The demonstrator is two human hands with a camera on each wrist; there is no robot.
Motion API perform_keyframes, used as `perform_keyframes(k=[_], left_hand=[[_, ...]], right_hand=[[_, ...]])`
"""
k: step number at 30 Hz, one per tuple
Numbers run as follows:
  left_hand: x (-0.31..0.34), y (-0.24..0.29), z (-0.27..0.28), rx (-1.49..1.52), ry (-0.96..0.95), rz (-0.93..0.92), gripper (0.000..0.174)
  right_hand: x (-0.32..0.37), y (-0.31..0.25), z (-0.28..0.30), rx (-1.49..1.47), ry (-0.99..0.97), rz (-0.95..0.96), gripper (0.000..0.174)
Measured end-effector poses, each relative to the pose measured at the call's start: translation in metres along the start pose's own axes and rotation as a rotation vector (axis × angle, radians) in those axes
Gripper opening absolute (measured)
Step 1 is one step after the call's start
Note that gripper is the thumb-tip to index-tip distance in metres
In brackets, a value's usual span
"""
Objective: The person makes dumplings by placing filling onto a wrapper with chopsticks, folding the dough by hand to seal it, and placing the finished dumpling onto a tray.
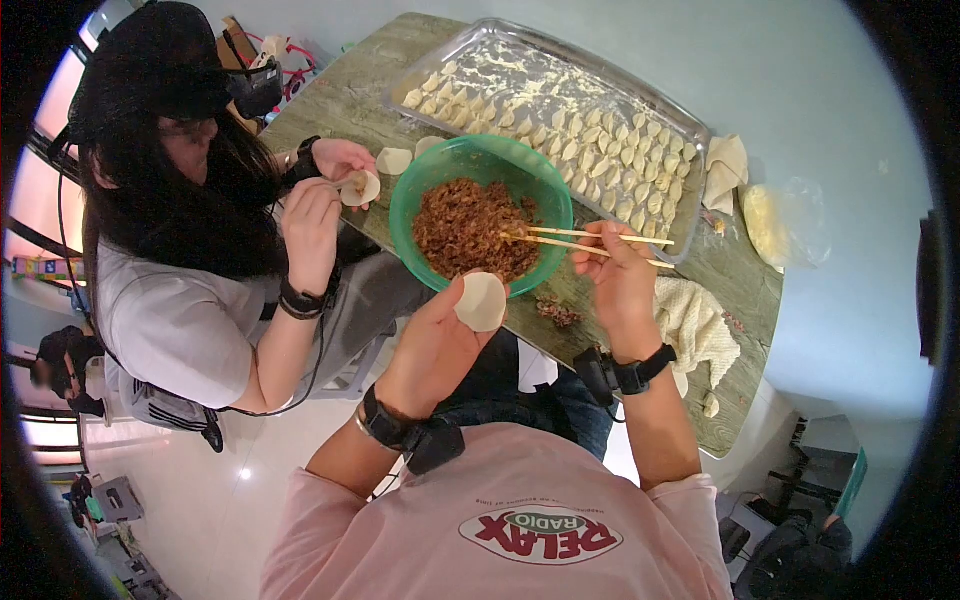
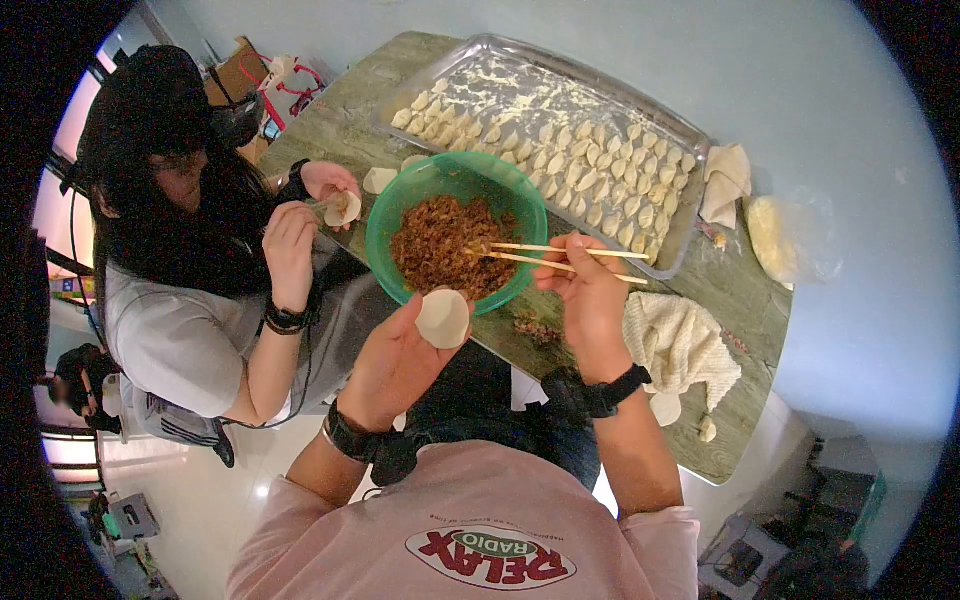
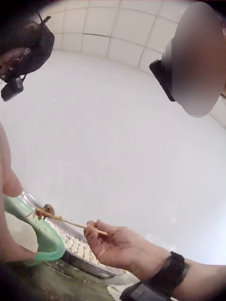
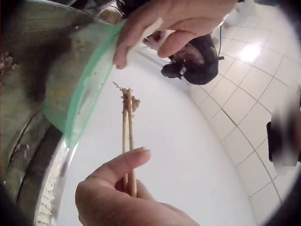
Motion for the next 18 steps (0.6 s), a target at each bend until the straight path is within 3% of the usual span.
perform_keyframes(k=[7, 9, 11, 18], left_hand=[[-0.017, -0.007, -0.016, 0.01, 0.008, -0.022, 0.041], [-0.018, -0.011, -0.02, 0.036, 0.006, -0.017, 0.041], [-0.018, -0.02, -0.026, 0.053, -0.067, 0.041, 0.043], [-0.005, -0.034, -0.032, 0.018, -0.024, 0.097, 0.046]], right_hand=[[0.025, -0.032, -0.006, -0.041, -0.116, -0.013, 0.022], [0.033, -0.036, -0.011, 0.078, -0.165, -0.052, 0.022], [0.04, -0.036, -0.012, 0.144, -0.167, -0.068, 0.022], [0.051, -0.047, -0.005, 0.175, -0.169, -0.148, 0.022]])
Point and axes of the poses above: each hand's wrist, its own x-axis away from the middle knuckle, its own z-axis out of the back of the hand, y = z × x, the point moved 9 cm from there along -x, towards the middle knuckle, and after that the axes turned 4 degrees about x, right-handed, at the moved point
